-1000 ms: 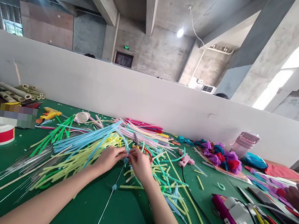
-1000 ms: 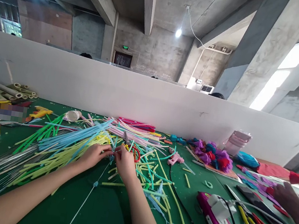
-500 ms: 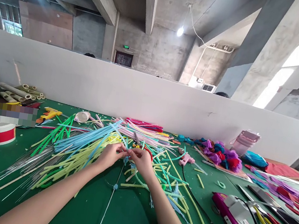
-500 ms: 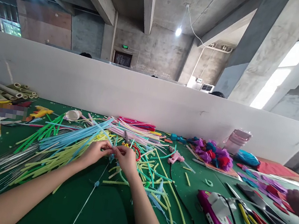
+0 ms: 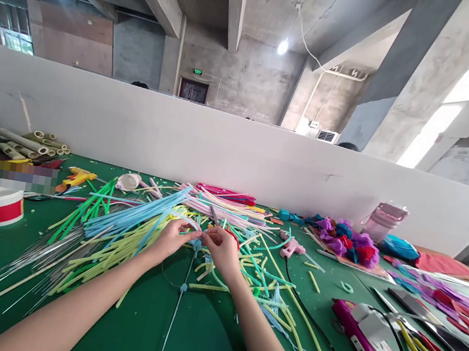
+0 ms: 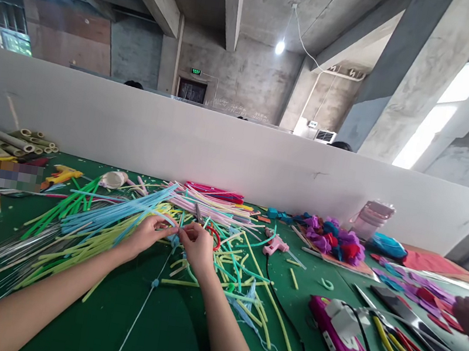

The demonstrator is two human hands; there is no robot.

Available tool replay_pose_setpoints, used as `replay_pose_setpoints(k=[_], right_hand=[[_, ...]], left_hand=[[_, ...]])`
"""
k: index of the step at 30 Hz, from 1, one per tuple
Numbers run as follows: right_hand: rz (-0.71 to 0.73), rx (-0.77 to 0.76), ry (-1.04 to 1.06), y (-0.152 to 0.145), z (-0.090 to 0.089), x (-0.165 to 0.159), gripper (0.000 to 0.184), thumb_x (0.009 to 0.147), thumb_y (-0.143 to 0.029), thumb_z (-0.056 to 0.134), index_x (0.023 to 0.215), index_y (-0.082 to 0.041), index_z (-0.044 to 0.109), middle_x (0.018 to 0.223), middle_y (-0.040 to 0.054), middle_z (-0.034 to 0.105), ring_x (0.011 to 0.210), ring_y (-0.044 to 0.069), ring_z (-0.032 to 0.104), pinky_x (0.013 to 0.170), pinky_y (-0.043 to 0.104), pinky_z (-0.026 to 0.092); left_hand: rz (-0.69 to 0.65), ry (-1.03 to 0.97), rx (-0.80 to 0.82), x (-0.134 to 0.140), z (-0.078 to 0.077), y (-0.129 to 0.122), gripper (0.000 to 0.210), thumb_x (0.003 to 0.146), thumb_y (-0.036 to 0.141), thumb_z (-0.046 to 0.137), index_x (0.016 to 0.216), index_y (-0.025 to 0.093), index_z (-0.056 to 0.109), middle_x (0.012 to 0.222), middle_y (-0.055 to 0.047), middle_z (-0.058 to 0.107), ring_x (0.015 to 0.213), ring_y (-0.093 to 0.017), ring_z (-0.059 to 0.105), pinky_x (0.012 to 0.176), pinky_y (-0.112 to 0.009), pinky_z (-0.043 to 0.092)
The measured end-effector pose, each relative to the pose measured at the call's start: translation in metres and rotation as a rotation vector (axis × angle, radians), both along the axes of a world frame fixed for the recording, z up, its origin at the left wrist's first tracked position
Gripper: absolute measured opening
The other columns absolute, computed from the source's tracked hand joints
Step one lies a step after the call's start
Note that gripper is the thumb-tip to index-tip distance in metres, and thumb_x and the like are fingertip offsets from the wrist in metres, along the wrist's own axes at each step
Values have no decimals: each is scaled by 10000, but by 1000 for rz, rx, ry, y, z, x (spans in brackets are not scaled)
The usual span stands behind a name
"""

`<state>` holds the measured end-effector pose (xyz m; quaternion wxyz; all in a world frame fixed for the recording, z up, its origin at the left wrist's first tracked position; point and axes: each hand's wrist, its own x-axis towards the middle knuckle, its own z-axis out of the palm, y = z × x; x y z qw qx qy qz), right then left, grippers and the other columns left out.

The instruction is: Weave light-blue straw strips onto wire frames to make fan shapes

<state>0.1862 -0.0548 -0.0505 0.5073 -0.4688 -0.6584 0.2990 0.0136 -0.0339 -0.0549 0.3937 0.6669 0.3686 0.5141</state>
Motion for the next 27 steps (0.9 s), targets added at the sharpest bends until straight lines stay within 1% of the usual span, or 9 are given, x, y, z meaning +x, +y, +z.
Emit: replay_pose_setpoints(k=[2, 4, 7, 10, 13, 17, 23, 27], right_hand=[[-97, 35, -4, 0, 2, 2, 232, 774, -427, 665, 757, -196, 666, 705, 37, 703, 667, 197, 642, 626, 282, 464], [-215, 44, 55, 2, 4, 6, 258, 736, -447, 690, 721, -189, 677, 708, 36, 678, 687, 195, 606, 631, 278, 437], [-301, 0, 189, 4, 7, 16, 315, 711, -494, 693, 713, -180, 663, 679, 27, 632, 658, 179, 551, 603, 270, 404], [-304, -43, 272, 5, 9, 23, 366, 744, -542, 642, 717, -177, 629, 600, -1, 565, 551, 143, 471, 530, 261, 357], [-302, -64, 341, 2, 12, 25, 374, 742, -553, 642, 714, -182, 608, 566, -25, 520, 510, 123, 421, 507, 257, 338], [-304, -49, 409, 1, 14, 25, 356, 732, -537, 664, 716, -188, 595, 609, -22, 551, 544, 126, 455, 541, 255, 375], [-315, 24, 496, 2, 12, 25, 330, 732, -509, 695, 729, -189, 613, 687, -11, 595, 645, 146, 517, 651, 264, 429], [-318, 28, 519, -1, 12, 25, 326, 733, -497, 707, 749, -190, 599, 676, -18, 583, 605, 132, 491, 610, 261, 417]], left_hand=[[22, -26, -10, -2, 3, -1, 301, 753, 483, 731, 833, 194, 708, 913, -64, 727, 919, -256, 670, 845, -352, 501], [23, -40, -12, -4, 6, -2, 300, 767, 486, 714, 828, 193, 696, 915, -64, 715, 906, -248, 665, 838, -344, 494], [42, -58, -26, -9, 10, -4, 304, 774, 489, 702, 838, 193, 679, 905, -53, 703, 881, -232, 657, 815, -325, 482], [115, -85, -72, -11, 13, -5, 333, 753, 494, 721, 869, 186, 669, 879, -43, 704, 848, -222, 651, 792, -316, 471], [168, -141, -92, -12, 14, -4, 361, 722, 498, 743, 877, 180, 670, 906, -56, 715, 895, -236, 655, 824, -327, 469], [175, -208, -91, -15, 11, 1, 344, 700, 473, 766, 847, 179, 666, 987, -80, 720, 1008, -256, 642, 900, -348, 458], [140, -241, -105, -16, 9, 7, 317, 693, 447, 778, 807, 181, 650, 1035, -73, 697, 1007, -235, 628, 908, -335, 450], [144, -267, -95, -16, 11, 8, 331, 651, 459, 799, 762, 182, 655, 1041, -72, 696, 1019, -244, 628, 901, -337, 463]])
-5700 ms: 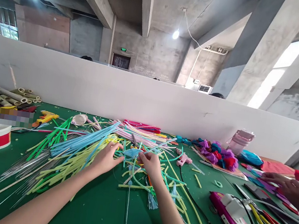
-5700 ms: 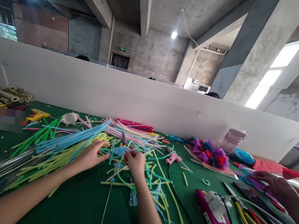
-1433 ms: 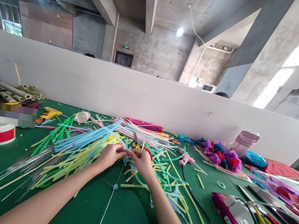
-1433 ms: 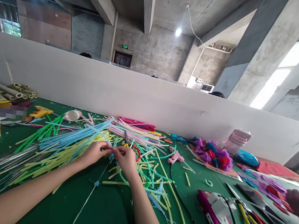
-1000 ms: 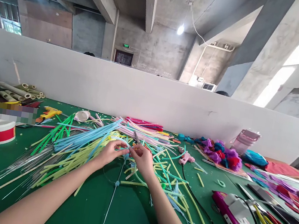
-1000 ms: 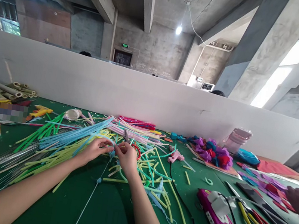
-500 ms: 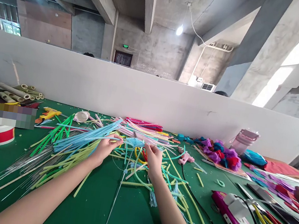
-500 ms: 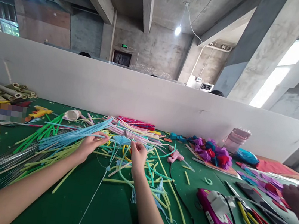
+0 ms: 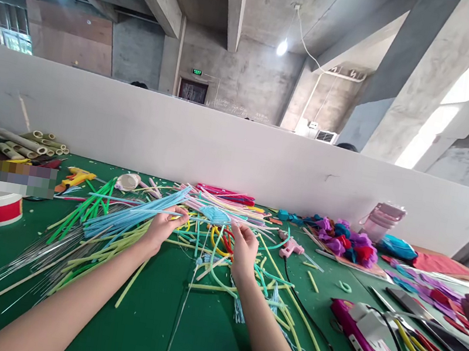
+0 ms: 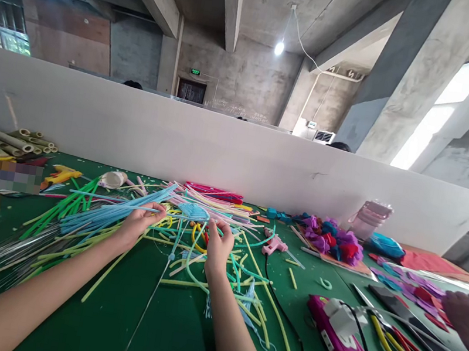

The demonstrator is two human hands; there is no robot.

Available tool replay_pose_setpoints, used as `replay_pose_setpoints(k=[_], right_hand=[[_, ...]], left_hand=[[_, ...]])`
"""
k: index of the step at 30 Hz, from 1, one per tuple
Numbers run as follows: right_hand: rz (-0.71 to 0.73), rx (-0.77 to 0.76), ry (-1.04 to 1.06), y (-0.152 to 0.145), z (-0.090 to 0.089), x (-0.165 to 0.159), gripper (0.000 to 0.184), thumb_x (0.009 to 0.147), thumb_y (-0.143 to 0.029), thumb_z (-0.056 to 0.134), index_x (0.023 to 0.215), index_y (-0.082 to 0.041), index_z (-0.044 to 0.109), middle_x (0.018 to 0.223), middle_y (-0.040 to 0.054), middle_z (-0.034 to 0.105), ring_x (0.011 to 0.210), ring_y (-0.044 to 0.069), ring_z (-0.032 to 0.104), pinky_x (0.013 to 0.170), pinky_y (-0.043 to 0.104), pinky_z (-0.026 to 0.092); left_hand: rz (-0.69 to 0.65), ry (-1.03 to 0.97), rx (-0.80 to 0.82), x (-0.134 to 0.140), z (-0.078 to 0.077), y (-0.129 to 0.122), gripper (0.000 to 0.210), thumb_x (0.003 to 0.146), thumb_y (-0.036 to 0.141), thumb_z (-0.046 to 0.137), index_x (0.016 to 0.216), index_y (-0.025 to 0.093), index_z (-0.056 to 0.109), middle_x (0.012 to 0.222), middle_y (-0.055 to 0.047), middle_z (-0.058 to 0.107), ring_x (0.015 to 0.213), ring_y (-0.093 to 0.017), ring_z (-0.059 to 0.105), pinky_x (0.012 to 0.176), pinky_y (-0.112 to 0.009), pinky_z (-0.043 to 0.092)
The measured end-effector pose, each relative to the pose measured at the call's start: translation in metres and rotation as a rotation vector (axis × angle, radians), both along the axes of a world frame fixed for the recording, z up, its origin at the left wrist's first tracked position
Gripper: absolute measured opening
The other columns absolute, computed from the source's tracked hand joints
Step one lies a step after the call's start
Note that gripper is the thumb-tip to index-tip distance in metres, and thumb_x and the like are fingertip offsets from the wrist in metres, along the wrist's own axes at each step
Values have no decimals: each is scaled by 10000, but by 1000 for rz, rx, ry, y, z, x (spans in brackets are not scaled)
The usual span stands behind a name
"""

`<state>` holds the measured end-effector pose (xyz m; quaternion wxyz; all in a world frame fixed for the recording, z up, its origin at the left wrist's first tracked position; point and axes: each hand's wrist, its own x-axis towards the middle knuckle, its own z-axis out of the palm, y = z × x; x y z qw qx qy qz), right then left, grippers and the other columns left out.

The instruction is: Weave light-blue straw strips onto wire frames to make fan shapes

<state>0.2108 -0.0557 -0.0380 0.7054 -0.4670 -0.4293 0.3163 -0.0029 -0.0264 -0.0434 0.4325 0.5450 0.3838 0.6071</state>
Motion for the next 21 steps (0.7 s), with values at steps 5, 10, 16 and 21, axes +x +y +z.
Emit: replay_pose_setpoints(k=[5, 10, 16, 21], right_hand=[[42, -9, 35, -3, 5, -2, 326, 710, -483, 737, 737, -195, 587, 675, -7, 622, 627, 145, 574, 595, 258, 456], [284, -109, 286, -5, 12, -4, 338, 642, -426, 802, 776, -213, 576, 870, 58, 741, 864, 228, 732, 771, 321, 577], [361, -111, 357, -11, 18, -6, 298, 664, -383, 794, 807, -204, 603, 971, 85, 751, 954, 262, 736, 852, 352, 599], [369, -119, 223, -14, 17, -11, 307, 683, -398, 778, 787, -205, 564, 971, 82, 745, 853, 227, 735, 827, 358, 588]], left_hand=[[3, -39, -18, -1, 4, -3, 327, 641, 440, 814, 771, 181, 663, 994, -73, 719, 1018, -252, 641, 927, -360, 463], [-52, -149, -66, 1, 11, -12, 366, 644, 430, 834, 828, 171, 652, 998, -82, 735, 1013, -247, 661, 915, -362, 484], [-304, -365, -237, 9, 18, -24, 449, 746, 330, 798, 1132, 225, 593, 1224, -83, 681, 1094, -245, 674, 900, -369, 550], [-457, -416, -325, 13, 18, -28, 269, 786, 276, 761, 1000, 179, 631, 1049, -76, 738, 976, -247, 726, 877, -369, 581]])
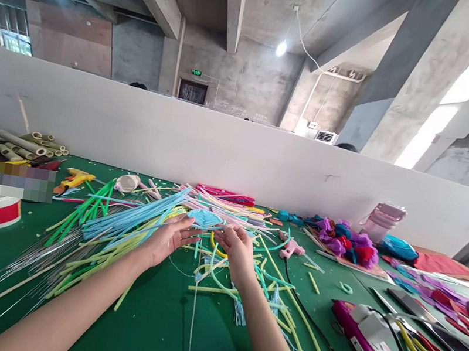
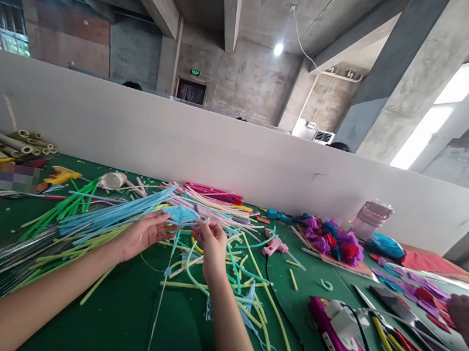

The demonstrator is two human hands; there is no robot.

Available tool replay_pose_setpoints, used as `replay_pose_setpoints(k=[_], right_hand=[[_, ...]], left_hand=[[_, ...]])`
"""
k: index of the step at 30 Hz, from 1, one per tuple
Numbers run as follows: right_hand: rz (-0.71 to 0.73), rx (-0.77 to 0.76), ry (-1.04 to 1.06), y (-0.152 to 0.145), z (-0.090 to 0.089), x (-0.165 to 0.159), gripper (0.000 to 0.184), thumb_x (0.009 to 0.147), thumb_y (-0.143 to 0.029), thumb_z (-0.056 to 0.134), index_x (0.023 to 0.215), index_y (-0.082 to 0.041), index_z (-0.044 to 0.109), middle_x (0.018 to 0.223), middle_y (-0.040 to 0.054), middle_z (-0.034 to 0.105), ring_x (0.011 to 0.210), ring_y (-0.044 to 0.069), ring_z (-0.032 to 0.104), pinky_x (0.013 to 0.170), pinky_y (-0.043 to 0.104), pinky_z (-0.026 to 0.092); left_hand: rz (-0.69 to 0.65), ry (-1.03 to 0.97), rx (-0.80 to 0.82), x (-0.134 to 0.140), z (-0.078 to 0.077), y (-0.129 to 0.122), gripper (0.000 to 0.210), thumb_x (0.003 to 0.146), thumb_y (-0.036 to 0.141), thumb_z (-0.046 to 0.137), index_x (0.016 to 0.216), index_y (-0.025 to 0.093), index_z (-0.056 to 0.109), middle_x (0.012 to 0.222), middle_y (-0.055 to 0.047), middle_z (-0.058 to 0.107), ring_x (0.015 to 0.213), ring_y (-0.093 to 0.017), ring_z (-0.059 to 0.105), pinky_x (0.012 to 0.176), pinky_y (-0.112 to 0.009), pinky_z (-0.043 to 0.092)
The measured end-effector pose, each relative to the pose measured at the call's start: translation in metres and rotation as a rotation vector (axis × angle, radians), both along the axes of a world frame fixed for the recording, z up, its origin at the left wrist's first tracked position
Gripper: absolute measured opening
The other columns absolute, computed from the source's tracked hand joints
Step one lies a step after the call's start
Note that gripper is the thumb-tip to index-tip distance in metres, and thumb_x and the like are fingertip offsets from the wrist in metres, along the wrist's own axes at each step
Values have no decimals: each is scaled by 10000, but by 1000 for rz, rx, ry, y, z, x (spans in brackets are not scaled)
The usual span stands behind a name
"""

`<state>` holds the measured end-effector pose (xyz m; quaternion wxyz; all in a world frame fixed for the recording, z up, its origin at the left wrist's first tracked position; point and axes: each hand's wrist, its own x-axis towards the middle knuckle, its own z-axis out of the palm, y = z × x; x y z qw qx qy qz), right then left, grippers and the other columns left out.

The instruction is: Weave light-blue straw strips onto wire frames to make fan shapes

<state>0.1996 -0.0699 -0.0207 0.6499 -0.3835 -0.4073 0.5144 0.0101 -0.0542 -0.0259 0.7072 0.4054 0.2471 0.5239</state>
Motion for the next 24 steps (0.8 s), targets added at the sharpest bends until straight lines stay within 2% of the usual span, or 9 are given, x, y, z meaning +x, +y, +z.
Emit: replay_pose_setpoints(k=[2, 4, 8, 11, 13, 16, 18, 20, 24], right_hand=[[-12, 53, -159, -2, 1, 1, 289, 721, -425, 738, 797, -205, 566, 999, 88, 732, 862, 230, 719, 775, 356, 582], [-37, 183, -411, -4, 2, 4, 243, 766, -425, 692, 798, -203, 598, 1047, 100, 708, 916, 242, 690, 753, 351, 566], [-146, 459, -953, -7, 1, 13, 103, 820, -321, 642, 810, -229, 687, 1125, 93, 636, 1072, 265, 610, 921, 415, 492], [-196, 480, -1099, -7, -4, 14, 78, 827, -255, 610, 815, -240, 685, 1153, 92, 606, 1131, 274, 580, 991, 435, 443], [-256, 473, -1071, -7, -5, 13, 92, 819, -225, 578, 864, -234, 658, 1142, 96, 609, 1120, 275, 581, 967, 431, 456], [-254, 352, -838, -7, 0, 12, 172, 795, -224, 561, 964, -225, 594, 1082, 91, 644, 1018, 258, 622, 833, 389, 516], [-127, 213, -594, -10, 7, 14, 217, 796, -268, 585, 1009, -227, 579, 1112, 88, 668, 1003, 246, 646, 782, 352, 535], [2, 104, -375, -13, 14, 17, 278, 806, -323, 618, 1070, -241, 598, 1198, 78, 672, 1066, 239, 649, 815, 335, 541], [221, -38, -157, -18, 21, 19, 378, 825, -424, 659, 1157, -247, 627, 1169, 77, 699, 1002, 230, 705, 788, 321, 568]], left_hand=[[63, 8, 3, 0, 0, 0, 217, 777, 242, 761, 937, 182, 627, 970, -46, 747, 905, -222, 739, 872, -361, 586], [117, 4, 4, -2, 1, 1, 191, 768, 221, 758, 892, 182, 617, 895, -28, 743, 861, -208, 743, 861, -354, 590], [138, -24, -11, -6, 2, 4, 193, 754, 204, 762, 864, 180, 605, 835, -23, 736, 845, -209, 747, 826, -340, 600], [105, -16, -23, -7, 1, 4, 220, 742, 216, 784, 871, 183, 609, 867, -28, 740, 858, -222, 748, 796, -336, 606], [85, -4, -21, -7, 1, 3, 244, 732, 227, 798, 889, 187, 616, 915, -28, 739, 891, -235, 746, 771, -327, 607], [68, 21, -17, -6, 2, 3, 256, 730, 239, 798, 911, 182, 626, 957, -40, 735, 936, -255, 740, 750, -317, 605], [55, 45, -11, -6, 2, 3, 254, 739, 247, 788, 930, 176, 636, 968, -55, 737, 946, -261, 737, 751, -319, 601], [39, 72, 4, -6, 2, 3, 259, 742, 252, 784, 946, 176, 646, 989, -65, 740, 957, -267, 734, 759, -329, 597], [-3, 154, 62, -5, 2, 0, 282, 750, 289, 788, 980, 175, 673, 1026, -83, 742, 997, -282, 718, 752, -321, 581]])
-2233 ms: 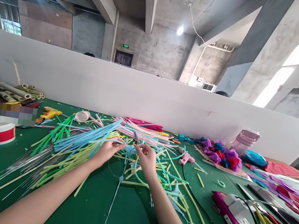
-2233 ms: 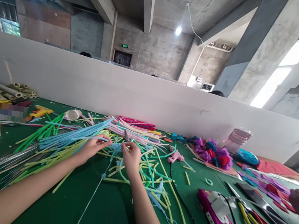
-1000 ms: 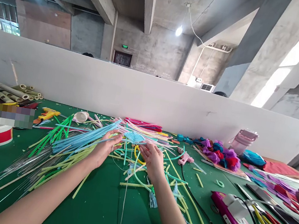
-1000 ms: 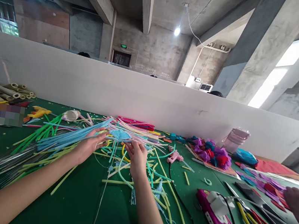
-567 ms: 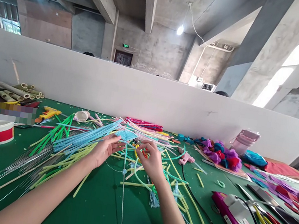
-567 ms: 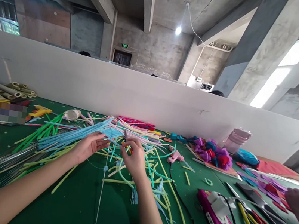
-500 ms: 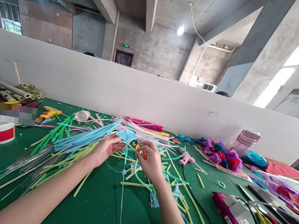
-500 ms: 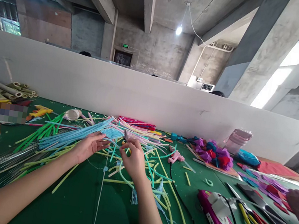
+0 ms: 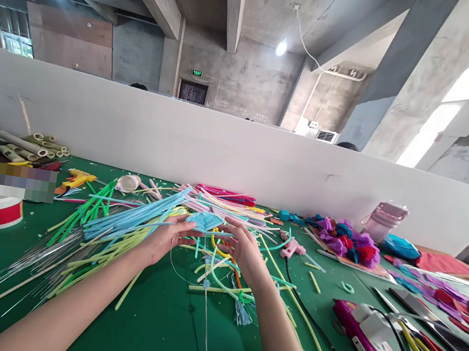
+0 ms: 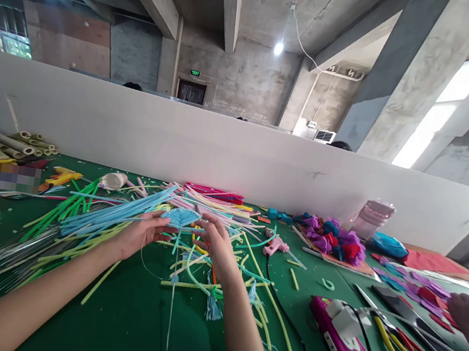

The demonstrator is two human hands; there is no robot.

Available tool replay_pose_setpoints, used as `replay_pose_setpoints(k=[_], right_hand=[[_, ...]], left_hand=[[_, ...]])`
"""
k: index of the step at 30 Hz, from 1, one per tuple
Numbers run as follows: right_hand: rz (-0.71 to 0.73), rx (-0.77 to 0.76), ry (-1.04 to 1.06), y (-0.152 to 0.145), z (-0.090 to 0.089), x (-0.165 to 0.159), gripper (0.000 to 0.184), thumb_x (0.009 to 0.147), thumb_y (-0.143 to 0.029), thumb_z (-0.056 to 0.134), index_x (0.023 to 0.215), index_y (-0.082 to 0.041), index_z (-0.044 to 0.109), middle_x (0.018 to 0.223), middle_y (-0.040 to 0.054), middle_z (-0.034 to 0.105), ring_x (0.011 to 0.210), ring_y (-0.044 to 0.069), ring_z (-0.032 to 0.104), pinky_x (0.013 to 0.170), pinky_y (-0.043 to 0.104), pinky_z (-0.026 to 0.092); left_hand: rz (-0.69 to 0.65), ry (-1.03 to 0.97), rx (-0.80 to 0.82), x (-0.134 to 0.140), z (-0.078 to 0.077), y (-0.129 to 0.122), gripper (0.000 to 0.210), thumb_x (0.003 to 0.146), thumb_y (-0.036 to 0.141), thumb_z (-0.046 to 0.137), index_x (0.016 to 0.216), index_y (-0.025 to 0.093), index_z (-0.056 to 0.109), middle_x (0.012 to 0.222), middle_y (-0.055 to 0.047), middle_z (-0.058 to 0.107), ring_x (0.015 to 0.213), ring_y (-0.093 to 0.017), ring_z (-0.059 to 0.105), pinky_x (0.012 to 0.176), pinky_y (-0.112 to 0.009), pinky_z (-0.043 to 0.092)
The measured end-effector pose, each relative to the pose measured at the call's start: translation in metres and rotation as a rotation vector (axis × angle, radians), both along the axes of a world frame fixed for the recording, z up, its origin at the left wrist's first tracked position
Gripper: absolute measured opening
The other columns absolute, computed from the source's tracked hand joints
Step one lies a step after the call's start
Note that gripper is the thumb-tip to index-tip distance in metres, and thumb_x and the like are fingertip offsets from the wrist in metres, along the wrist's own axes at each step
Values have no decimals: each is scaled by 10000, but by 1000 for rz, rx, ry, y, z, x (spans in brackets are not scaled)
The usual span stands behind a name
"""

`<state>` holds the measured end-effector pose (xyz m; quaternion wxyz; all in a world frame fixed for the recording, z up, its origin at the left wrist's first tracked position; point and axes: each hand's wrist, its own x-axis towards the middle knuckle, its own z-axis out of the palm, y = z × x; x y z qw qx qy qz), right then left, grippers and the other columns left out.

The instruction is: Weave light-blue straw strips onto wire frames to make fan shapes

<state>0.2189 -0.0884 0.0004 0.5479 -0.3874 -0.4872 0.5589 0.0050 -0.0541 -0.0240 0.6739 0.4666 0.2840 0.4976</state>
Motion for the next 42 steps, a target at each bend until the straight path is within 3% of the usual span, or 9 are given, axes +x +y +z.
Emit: replay_pose_setpoints(k=[3, 7, 11, 15, 20, 29, 32, 39, 42], right_hand=[[132, -101, 32, 1, -3, -1, 363, 797, -453, 720, 1050, -202, 652, 1095, 90, 720, 851, 223, 748, 698, 296, 587], [45, -97, 23, 5, -7, -1, 302, 686, -356, 835, 830, -169, 647, 918, 69, 752, 747, 187, 752, 620, 215, 580], [-121, -85, 155, 10, -6, 5, 283, 656, -296, 854, 766, -166, 627, 842, 55, 758, 746, 175, 754, 603, 183, 582], [-254, -104, 276, 14, -8, 12, 254, 652, -227, 855, 729, -171, 620, 810, 48, 758, 764, 189, 759, 607, 191, 599], [-390, -47, 395, 18, -11, 17, 235, 656, -202, 849, 732, -178, 628, 762, 17, 747, 764, 191, 763, 618, 183, 609], [-444, -92, 430, 22, -13, 25, 140, 746, -124, 772, 750, -163, 638, 768, 27, 751, 753, 187, 765, 585, 178, 611], [-337, -152, 364, 20, -16, 15, 127, 770, -130, 764, 763, -154, 640, 765, 49, 754, 746, 187, 763, 585, 188, 614], [-163, -216, 284, 13, -18, -9, 117, 802, -166, 761, 776, -139, 650, 809, 71, 761, 765, 178, 761, 594, 186, 613], [-139, -217, 299, 13, -16, -8, 107, 809, -168, 755, 789, -139, 653, 850, 78, 767, 774, 176, 761, 599, 187, 614]], left_hand=[[-58, 83, 74, 1, 0, -4, 329, 773, 333, 775, 1050, 180, 685, 1114, -105, 727, 1050, -295, 696, 764, -322, 573], [-110, 128, 95, 1, 3, -6, 394, 804, 406, 747, 1121, 183, 676, 1191, -128, 700, 1086, -305, 679, 783, -330, 572], [182, 37, 85, -7, 9, 0, 460, 826, 509, 692, 1156, 191, 664, 1196, -124, 685, 984, -232, 702, 688, -258, 571], [550, 7, 60, -16, 10, 8, 469, 716, 490, 790, 1058, 193, 671, 963, -51, 702, 637, -109, 654, 507, -193, 503], [512, 78, 217, -16, 9, 4, 329, 709, 440, 804, 716, 147, 655, 621, 23, 613, 456, -54, 504, 425, -172, 380], [72, 366, 304, -10, 15, -7, 380, 678, 380, 842, 980, 169, 748, 944, -91, 786, 953, -251, 722, 907, -367, 531], [95, 396, 366, -6, 13, -7, 381, 687, 416, 828, 973, 176, 753, 949, -96, 784, 964, -275, 716, 929, -411, 521], [408, 624, 665, -10, 11, -1, 236, 739, 427, 763, 835, 212, 776, 1080, -103, 722, 1132, -308, 615, 1046, -465, 418], [410, 677, 626, -12, 7, 1, 242, 756, 408, 738, 901, 219, 776, 1218, -118, 662, 1232, -334, 549, 1079, -489, 381]])
